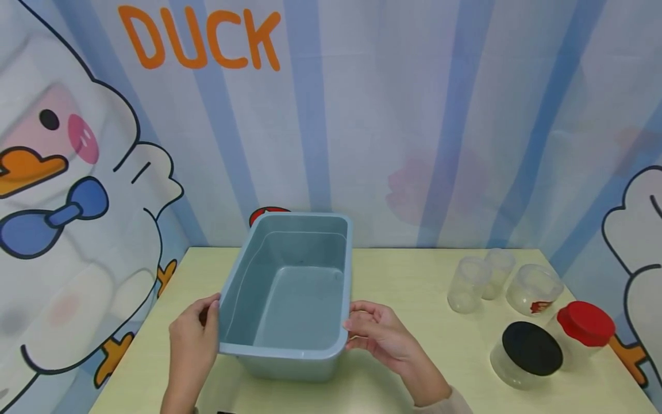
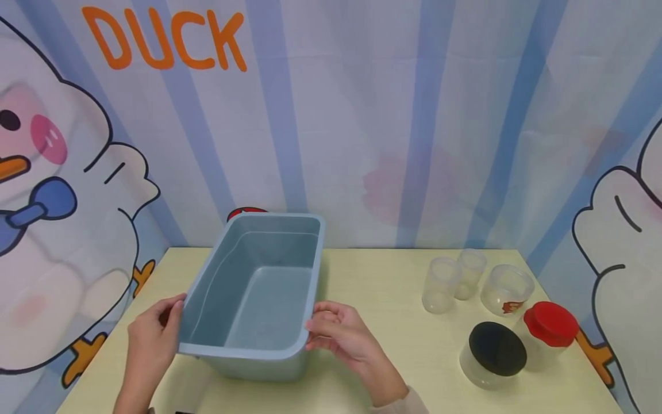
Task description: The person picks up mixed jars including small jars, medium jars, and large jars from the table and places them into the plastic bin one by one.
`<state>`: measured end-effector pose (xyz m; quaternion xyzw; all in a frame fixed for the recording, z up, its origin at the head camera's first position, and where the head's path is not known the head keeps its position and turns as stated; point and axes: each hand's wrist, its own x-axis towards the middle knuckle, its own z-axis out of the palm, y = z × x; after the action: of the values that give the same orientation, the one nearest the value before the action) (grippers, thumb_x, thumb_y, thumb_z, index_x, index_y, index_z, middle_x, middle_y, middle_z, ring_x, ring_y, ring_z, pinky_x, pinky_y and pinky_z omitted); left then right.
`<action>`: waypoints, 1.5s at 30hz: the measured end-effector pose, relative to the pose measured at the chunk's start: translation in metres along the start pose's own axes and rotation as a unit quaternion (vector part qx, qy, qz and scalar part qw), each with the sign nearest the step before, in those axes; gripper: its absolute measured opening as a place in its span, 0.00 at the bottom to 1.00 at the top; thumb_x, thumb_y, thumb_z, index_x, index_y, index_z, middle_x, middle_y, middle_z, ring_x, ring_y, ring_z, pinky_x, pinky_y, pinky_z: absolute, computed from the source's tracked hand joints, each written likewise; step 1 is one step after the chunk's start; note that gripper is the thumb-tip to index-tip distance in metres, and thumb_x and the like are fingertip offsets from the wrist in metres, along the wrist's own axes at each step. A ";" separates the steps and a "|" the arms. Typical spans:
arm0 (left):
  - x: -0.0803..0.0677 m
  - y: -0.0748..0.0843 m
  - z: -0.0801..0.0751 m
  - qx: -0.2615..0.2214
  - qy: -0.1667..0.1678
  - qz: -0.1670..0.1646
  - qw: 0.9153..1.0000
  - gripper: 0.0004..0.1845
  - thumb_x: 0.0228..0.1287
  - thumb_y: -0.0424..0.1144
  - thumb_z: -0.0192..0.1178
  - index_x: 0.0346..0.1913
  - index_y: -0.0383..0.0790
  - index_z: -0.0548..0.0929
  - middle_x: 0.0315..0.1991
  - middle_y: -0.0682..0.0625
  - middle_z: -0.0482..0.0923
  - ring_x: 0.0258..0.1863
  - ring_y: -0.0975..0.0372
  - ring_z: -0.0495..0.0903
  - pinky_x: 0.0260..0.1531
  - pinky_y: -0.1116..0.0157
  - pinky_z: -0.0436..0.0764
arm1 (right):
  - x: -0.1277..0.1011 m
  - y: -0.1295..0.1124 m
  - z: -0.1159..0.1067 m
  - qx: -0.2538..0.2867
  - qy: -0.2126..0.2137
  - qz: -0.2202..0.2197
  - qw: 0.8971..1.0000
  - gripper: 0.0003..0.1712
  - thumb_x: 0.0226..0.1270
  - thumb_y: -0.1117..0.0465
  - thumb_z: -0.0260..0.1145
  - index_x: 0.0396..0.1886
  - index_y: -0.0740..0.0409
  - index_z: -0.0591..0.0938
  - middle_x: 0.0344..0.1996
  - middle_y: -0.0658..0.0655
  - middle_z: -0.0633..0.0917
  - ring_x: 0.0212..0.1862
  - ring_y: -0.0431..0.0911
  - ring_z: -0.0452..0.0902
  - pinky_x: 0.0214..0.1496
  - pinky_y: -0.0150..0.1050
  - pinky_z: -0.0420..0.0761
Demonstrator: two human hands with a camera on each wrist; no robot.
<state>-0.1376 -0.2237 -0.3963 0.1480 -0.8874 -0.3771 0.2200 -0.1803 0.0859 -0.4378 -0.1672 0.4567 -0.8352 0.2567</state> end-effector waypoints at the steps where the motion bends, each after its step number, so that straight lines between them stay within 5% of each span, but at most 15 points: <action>1: 0.000 0.001 0.000 0.000 0.000 0.000 1.000 0.15 0.76 0.32 0.52 0.57 0.26 0.81 0.48 0.31 0.82 0.42 0.47 0.83 0.42 0.48 0.83 | 0.000 0.000 0.000 0.000 0.001 0.000 1.000 0.11 0.67 0.75 0.59 0.47 0.66 0.78 0.33 0.53 0.87 0.31 0.43 0.84 0.37 0.35 0.85; 45: -0.016 0.019 0.015 -0.021 -0.037 -0.008 0.999 0.16 0.77 0.33 0.51 0.58 0.26 0.79 0.48 0.33 0.80 0.43 0.48 0.80 0.44 0.49 0.83 | -0.022 -0.011 -0.020 -0.008 -0.007 -0.015 1.000 0.13 0.68 0.76 0.56 0.49 0.63 0.78 0.34 0.52 0.87 0.32 0.43 0.84 0.38 0.35 0.84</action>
<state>-0.1335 -0.1950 -0.3964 0.1360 -0.8855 -0.4030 0.1869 -0.1756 0.1172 -0.4397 -0.1815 0.4588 -0.8344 0.2457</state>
